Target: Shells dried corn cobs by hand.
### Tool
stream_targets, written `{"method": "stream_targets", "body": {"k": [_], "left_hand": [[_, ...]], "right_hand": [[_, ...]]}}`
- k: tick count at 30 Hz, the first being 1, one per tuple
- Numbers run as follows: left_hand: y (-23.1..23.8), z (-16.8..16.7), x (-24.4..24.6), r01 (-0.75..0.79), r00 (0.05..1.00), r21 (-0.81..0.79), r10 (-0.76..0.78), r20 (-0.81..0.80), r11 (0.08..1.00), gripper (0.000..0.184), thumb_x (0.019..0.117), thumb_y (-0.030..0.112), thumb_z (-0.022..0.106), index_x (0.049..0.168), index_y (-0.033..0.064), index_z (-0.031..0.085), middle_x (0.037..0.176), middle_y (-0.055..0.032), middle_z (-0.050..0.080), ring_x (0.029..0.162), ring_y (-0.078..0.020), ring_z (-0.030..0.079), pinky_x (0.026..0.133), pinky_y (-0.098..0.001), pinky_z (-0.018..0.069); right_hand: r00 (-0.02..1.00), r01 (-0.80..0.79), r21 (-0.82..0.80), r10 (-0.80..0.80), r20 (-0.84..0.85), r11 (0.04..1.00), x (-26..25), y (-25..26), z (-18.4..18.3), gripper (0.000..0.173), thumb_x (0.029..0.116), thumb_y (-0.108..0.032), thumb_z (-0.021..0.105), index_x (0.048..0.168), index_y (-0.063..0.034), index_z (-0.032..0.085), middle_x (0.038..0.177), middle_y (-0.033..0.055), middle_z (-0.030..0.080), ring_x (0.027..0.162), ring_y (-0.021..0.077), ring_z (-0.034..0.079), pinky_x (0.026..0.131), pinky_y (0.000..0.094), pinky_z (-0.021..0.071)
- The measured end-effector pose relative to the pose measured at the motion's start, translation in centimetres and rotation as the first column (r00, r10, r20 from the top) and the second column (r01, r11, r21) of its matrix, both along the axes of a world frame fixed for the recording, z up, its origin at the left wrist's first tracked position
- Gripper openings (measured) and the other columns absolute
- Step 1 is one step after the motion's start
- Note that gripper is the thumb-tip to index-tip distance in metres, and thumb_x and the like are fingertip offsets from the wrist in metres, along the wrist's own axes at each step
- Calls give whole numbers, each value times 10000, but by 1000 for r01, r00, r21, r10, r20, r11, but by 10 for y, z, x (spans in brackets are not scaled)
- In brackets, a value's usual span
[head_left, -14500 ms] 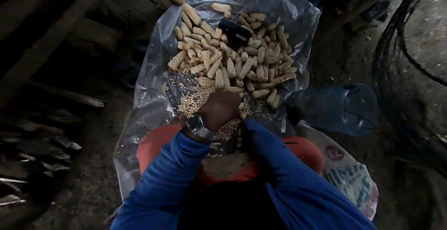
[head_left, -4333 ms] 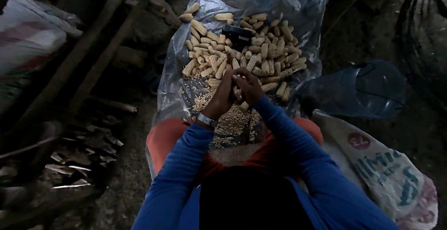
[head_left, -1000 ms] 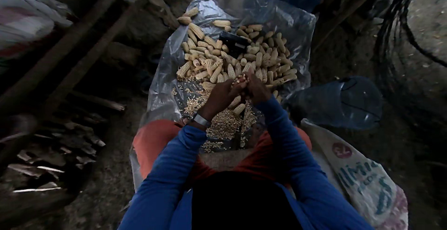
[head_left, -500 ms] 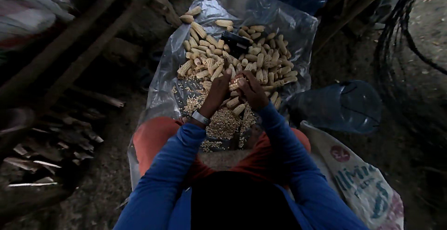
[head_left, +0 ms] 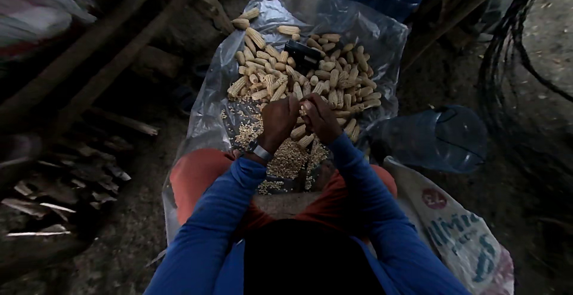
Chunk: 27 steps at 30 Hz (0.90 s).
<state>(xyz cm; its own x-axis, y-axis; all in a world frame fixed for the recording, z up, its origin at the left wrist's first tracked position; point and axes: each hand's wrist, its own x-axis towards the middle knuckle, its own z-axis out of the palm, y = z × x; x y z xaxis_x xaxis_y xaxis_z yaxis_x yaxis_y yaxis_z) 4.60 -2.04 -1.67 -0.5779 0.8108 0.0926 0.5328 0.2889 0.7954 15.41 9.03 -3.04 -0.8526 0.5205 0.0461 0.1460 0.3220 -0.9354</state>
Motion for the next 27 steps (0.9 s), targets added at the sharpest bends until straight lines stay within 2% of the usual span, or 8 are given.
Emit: {"method": "stream_targets", "body": {"k": [4,8,12,17,19,21,24,27], "left_hand": [[16,-23,1,65,972,-94,-84,-218,993,585,1103,340,299,872,-44,675,775,-232,677,785,-447,701,652,-619,513],[5,4,-1,261,960,-123,-245,133,957,567,1079,446,468,1134,-87,655,935,-284,664,914,-455,660,821,-636,496],[23,-26,-11,188,951,-12,-179,253,982,561,1093,441,406,952,-14,702,772,-147,636,752,-299,630,740,-559,505],[23,-22,-5,48,941,-72,-20,337,996,567,1122,338,321,917,-50,680,817,-189,655,818,-330,655,795,-576,509],[23,-11,-6,120,879,-170,-25,477,978,490,1136,293,306,948,-21,631,785,-119,588,719,-215,591,709,-416,508],[26,-25,-9,110,733,-44,-51,678,993,437,1109,245,331,876,10,617,649,-36,565,503,-100,498,480,-271,443],[23,-31,-15,122,446,110,-153,882,986,399,1087,260,328,881,46,595,642,-29,590,439,-65,462,405,-209,394],[8,-52,-13,212,476,217,-294,829,953,513,1069,571,350,893,138,561,611,18,468,443,-64,389,423,-207,350]], "right_hand": [[966,217,90,-227,122,972,-7,-4,-10,469,1123,-255,258,1175,82,579,826,144,596,568,195,546,545,400,510],[987,145,-232,-156,-28,962,-1,10,-23,378,1082,-311,291,1054,-52,565,712,-10,539,507,69,482,451,264,459],[995,75,-526,-98,-16,847,-1,14,-14,616,1078,-540,83,1083,-110,523,567,-48,483,405,69,426,390,253,432],[987,57,-22,-53,148,998,-2,8,-10,467,1083,-404,351,1245,-10,540,781,81,581,571,170,548,535,383,514],[969,92,117,-116,219,989,-4,7,-10,454,1076,-389,446,1247,12,574,857,165,655,689,267,642,642,495,552],[962,158,87,-173,212,984,-5,12,-10,413,1087,-319,412,1196,27,609,889,158,654,700,237,618,649,463,530],[963,241,-83,-227,147,967,-3,24,-8,385,1080,-267,347,1058,-2,625,815,58,618,590,109,538,537,321,497],[952,282,-147,-258,163,948,-2,26,-4,391,1082,-263,355,966,-22,641,743,30,594,542,98,517,496,295,481]]}}
